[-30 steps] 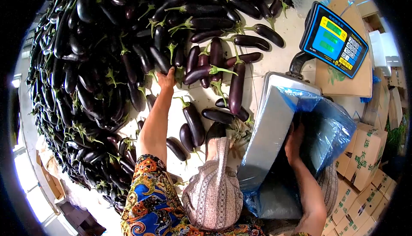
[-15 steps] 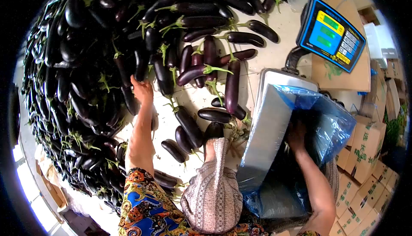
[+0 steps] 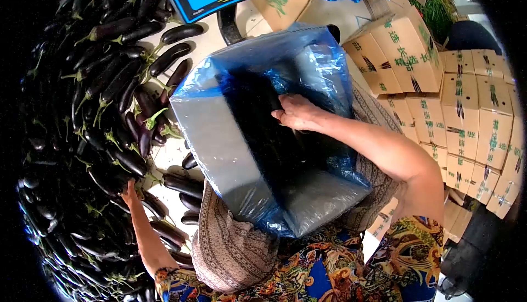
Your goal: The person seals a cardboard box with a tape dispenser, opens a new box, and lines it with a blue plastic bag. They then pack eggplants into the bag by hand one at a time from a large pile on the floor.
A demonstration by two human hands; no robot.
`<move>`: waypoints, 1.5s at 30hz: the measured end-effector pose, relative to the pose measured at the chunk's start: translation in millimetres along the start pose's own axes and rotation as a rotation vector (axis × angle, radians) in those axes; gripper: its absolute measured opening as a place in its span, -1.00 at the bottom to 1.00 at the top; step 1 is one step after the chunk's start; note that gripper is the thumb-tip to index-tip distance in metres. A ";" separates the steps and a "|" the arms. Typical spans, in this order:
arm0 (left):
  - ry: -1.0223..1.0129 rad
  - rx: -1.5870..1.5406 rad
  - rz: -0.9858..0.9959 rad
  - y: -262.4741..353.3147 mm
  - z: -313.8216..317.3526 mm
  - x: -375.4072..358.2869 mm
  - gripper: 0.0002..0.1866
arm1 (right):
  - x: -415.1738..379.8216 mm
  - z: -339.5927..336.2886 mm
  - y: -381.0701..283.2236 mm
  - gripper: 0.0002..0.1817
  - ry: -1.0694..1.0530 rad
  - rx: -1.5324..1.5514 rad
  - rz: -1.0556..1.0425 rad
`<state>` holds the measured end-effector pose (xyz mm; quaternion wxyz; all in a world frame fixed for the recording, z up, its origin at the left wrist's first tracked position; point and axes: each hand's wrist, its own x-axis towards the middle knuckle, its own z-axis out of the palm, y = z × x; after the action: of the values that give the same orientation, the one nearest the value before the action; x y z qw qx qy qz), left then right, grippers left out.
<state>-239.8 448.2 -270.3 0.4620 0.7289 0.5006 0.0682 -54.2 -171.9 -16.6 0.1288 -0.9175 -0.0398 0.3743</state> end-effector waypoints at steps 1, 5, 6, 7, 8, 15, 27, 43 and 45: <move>-0.051 -0.359 -0.161 8.7 -2.8 -16.0 -0.61 | -3.3 -9.7 -3.7 -0.52 -0.063 0.130 0.009; -0.492 -0.975 -0.346 100.5 -14.8 -135.1 -0.65 | -29.0 -49.2 -31.4 -0.45 -0.035 0.485 -0.168; -0.533 -0.992 -0.312 124.6 -13.7 -160.0 -0.57 | -34.7 -52.1 -37.3 -0.38 0.017 0.583 -0.302; -0.658 -0.956 -0.267 148.8 -13.6 -179.2 -0.53 | -42.7 -56.8 -47.0 -0.32 0.014 0.644 -0.326; -0.781 -0.917 -0.218 173.8 -9.9 -197.5 -0.48 | -51.2 -63.9 -62.5 -0.25 0.011 0.704 -0.352; -1.187 -0.184 0.507 384.2 77.4 -343.3 -0.27 | -111.5 -99.7 -120.1 -0.15 0.087 0.928 -0.447; -1.158 1.312 1.644 343.4 232.1 -399.5 -0.66 | -139.1 -89.4 -19.6 -0.27 0.208 0.787 -0.015; -1.283 1.486 1.597 368.1 209.3 -387.0 -0.73 | -9.7 -17.7 1.1 0.14 -0.116 1.071 0.036; -1.288 1.486 1.597 371.9 206.2 -384.7 -0.75 | -1.6 -8.8 3.4 0.06 -0.195 1.180 -0.050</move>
<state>-64.3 -8.3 29.0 -0.0678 0.8110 -0.4746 -0.3353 -49.3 -177.2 -10.4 0.6211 -0.6510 0.1417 0.4127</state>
